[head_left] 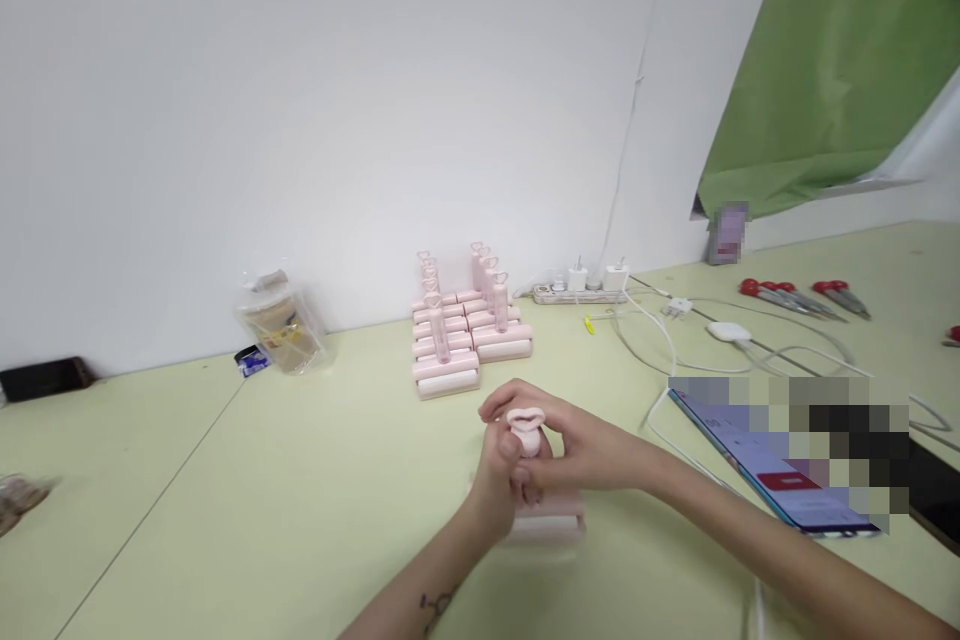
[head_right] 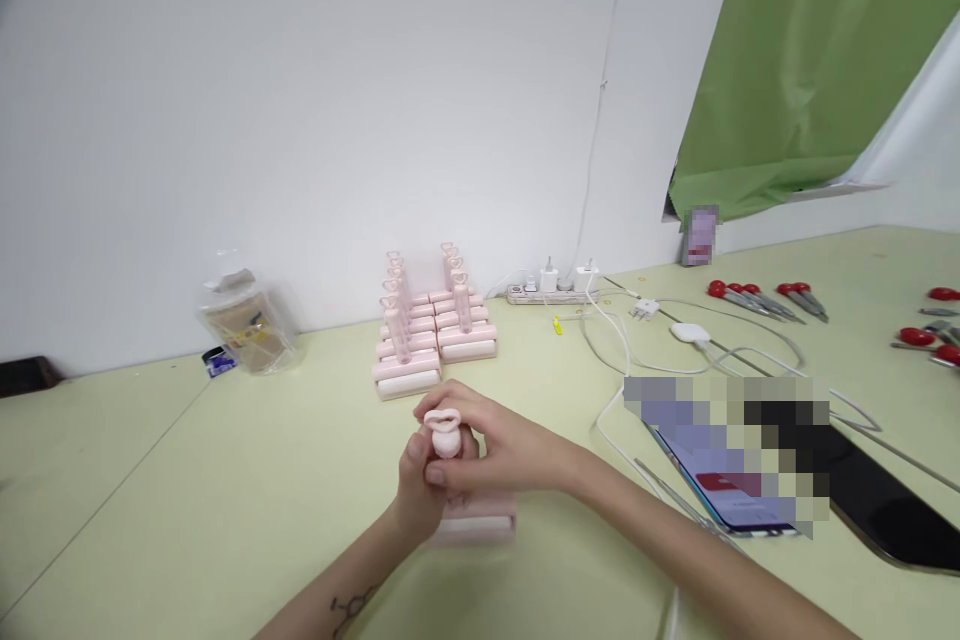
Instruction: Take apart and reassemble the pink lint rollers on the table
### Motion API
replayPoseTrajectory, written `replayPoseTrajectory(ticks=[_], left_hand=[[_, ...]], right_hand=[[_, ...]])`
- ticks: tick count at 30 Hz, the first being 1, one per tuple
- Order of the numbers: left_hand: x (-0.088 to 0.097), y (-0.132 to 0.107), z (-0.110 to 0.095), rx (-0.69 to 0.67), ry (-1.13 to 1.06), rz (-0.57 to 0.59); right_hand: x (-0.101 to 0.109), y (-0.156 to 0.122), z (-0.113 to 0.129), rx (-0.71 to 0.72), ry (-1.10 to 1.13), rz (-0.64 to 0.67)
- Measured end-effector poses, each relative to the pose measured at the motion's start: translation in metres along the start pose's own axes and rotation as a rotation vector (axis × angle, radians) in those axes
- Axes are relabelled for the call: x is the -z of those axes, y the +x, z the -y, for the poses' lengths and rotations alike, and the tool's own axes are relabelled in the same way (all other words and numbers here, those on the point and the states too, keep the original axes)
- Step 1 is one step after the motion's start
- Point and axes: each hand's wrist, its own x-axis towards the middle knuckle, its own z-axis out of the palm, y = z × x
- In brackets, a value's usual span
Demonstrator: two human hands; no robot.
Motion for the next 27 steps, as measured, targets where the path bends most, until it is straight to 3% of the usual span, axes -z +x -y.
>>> replayPoseTrajectory(ticks=[4,7,9,12,15,19,23,27], left_hand=[[0.023,0.002,-0.029,0.045,0.142,0.2],[0.046,-0.009,-0.046,0.122,0.52,0.238],[0.058,-0.022,-0.045,0.201,0.816,0.233],[0.066,-0.04,-0.027,0.278,0.965,0.197],[0.067,-0.047,-0.005,0.236,0.95,-0.01],[0.076,-0.031,0.009,0.088,0.844,-0.276],[0.108,0.005,0.003,-0.034,0.676,-0.638],[0.147,0.036,-0.009,-0.044,0.588,-0.802]], right_hand=[[-0.003,-0.013,0.004,-0.004,-0.159,-0.067],[-0.007,-0.027,-0.003,-0.136,-0.288,-0.098],[-0.012,-0.037,-0.015,-0.198,-0.436,-0.114],[-0.016,-0.046,-0.034,-0.195,-0.602,-0.085],[-0.006,-0.045,-0.05,-0.202,-0.618,-0.167],[0.034,-0.022,-0.072,-0.319,-0.652,-0.355],[0.069,0.018,-0.093,-0.312,-0.644,-0.424],[0.076,0.042,-0.108,-0.294,-0.556,-0.506]])
